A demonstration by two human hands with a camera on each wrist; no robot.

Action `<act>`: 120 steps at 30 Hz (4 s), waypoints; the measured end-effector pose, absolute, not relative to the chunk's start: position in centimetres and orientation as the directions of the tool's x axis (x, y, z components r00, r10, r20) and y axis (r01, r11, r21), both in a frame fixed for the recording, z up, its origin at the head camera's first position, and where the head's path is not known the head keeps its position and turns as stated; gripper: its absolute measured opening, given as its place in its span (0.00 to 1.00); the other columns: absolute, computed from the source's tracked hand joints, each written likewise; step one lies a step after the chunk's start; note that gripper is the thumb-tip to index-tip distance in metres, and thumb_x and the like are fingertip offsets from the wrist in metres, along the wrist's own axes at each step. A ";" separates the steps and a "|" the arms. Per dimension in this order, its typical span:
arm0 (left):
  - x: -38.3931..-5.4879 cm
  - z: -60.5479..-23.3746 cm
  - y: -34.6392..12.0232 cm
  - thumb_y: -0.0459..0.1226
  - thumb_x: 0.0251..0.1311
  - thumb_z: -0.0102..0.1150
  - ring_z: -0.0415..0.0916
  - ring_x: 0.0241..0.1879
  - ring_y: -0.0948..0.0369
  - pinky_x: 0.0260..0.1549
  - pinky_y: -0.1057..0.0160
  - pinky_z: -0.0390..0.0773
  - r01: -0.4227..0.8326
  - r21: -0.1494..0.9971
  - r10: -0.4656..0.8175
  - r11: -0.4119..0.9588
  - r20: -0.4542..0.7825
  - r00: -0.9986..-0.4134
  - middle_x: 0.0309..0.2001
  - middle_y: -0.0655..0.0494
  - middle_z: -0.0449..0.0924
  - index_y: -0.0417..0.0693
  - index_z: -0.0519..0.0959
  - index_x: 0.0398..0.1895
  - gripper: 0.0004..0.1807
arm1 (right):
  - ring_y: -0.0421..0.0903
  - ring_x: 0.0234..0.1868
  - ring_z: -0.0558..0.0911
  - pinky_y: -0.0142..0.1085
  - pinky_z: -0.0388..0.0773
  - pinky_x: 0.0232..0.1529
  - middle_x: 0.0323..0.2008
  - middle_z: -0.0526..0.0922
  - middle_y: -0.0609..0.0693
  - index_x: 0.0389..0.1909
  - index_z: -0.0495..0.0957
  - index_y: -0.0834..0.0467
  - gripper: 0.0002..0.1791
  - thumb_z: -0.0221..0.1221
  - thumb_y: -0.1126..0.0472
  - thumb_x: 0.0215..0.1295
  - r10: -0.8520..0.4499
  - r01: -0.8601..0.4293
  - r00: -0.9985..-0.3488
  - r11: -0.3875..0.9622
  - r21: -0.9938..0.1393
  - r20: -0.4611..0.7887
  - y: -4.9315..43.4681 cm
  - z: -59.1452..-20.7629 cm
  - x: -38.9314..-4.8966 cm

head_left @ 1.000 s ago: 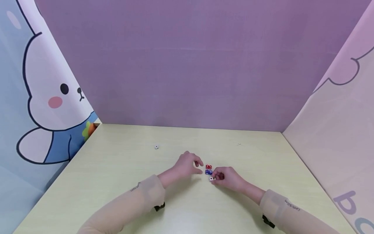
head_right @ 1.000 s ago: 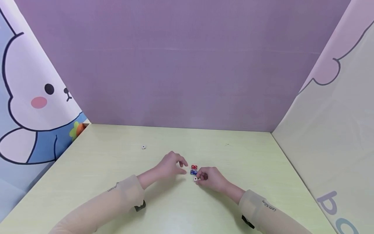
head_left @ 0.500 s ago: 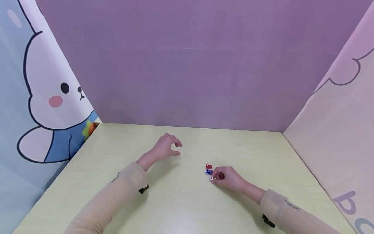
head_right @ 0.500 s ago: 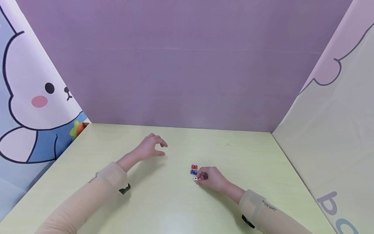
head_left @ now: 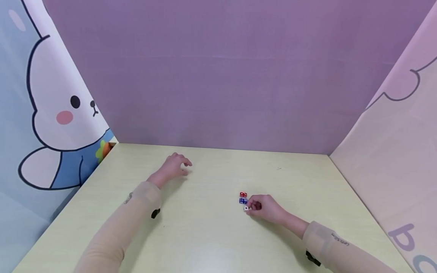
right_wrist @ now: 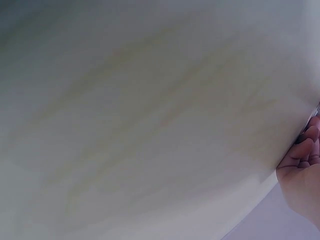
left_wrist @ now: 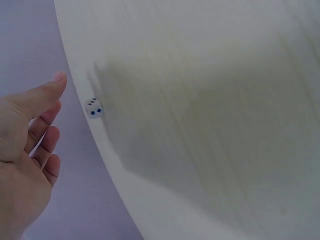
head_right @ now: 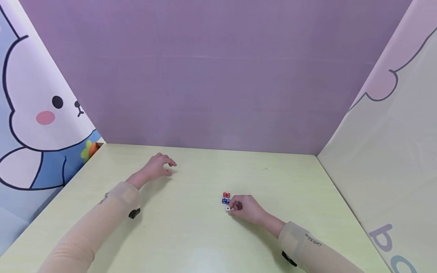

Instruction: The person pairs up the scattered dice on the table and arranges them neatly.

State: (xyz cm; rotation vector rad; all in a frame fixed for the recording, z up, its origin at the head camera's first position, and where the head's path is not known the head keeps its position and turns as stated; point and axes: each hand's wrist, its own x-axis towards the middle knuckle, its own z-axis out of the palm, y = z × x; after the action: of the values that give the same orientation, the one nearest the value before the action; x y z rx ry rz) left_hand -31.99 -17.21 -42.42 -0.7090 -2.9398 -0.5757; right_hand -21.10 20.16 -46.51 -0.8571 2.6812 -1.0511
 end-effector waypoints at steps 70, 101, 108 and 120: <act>-25.8 -45.4 -10.4 0.34 0.46 0.72 0.78 0.34 0.65 0.48 0.53 0.71 0.380 0.535 0.407 0.755 0.072 -0.911 0.30 0.63 0.84 0.51 0.86 0.31 0.08 | 0.35 0.24 0.69 0.27 0.68 0.25 0.23 0.73 0.42 0.32 0.78 0.52 0.06 0.66 0.61 0.56 -0.532 -0.428 -0.846 0.628 -0.650 0.043 20.2 -46.5 -21.1; -21.7 -45.2 -2.8 0.37 0.44 0.73 0.71 0.30 0.69 0.38 0.65 0.68 0.445 0.526 0.477 0.724 0.085 -0.875 0.26 0.66 0.82 0.53 0.87 0.30 0.07 | 0.35 0.24 0.70 0.27 0.71 0.26 0.23 0.74 0.40 0.32 0.79 0.51 0.06 0.66 0.61 0.55 -0.518 -0.432 -0.853 0.642 -0.633 0.056 20.2 -46.9 -21.2; -21.3 -45.0 -1.4 0.38 0.44 0.73 0.66 0.32 0.66 0.41 0.60 0.65 0.462 0.506 0.491 0.728 0.084 -0.867 0.23 0.69 0.79 0.55 0.87 0.31 0.08 | 0.34 0.23 0.69 0.27 0.70 0.25 0.22 0.74 0.40 0.31 0.79 0.51 0.06 0.67 0.61 0.55 -0.523 -0.435 -0.850 0.637 -0.637 0.058 20.3 -47.0 -21.3; -21.2 -45.1 0.0 0.39 0.44 0.73 0.63 0.29 0.67 0.40 0.61 0.63 0.459 0.491 0.490 0.740 0.074 -0.869 0.17 0.71 0.73 0.58 0.87 0.29 0.07 | 0.34 0.22 0.68 0.26 0.68 0.23 0.21 0.74 0.42 0.31 0.79 0.56 0.06 0.67 0.62 0.55 -0.543 -0.456 -0.835 0.593 -0.664 0.089 20.2 -46.7 -21.1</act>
State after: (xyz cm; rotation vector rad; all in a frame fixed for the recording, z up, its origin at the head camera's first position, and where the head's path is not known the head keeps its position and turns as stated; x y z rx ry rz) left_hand -21.20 0.02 -45.05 -0.8154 -2.9865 -0.8165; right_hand -21.09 20.16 -46.67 -0.8480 2.6927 -1.0697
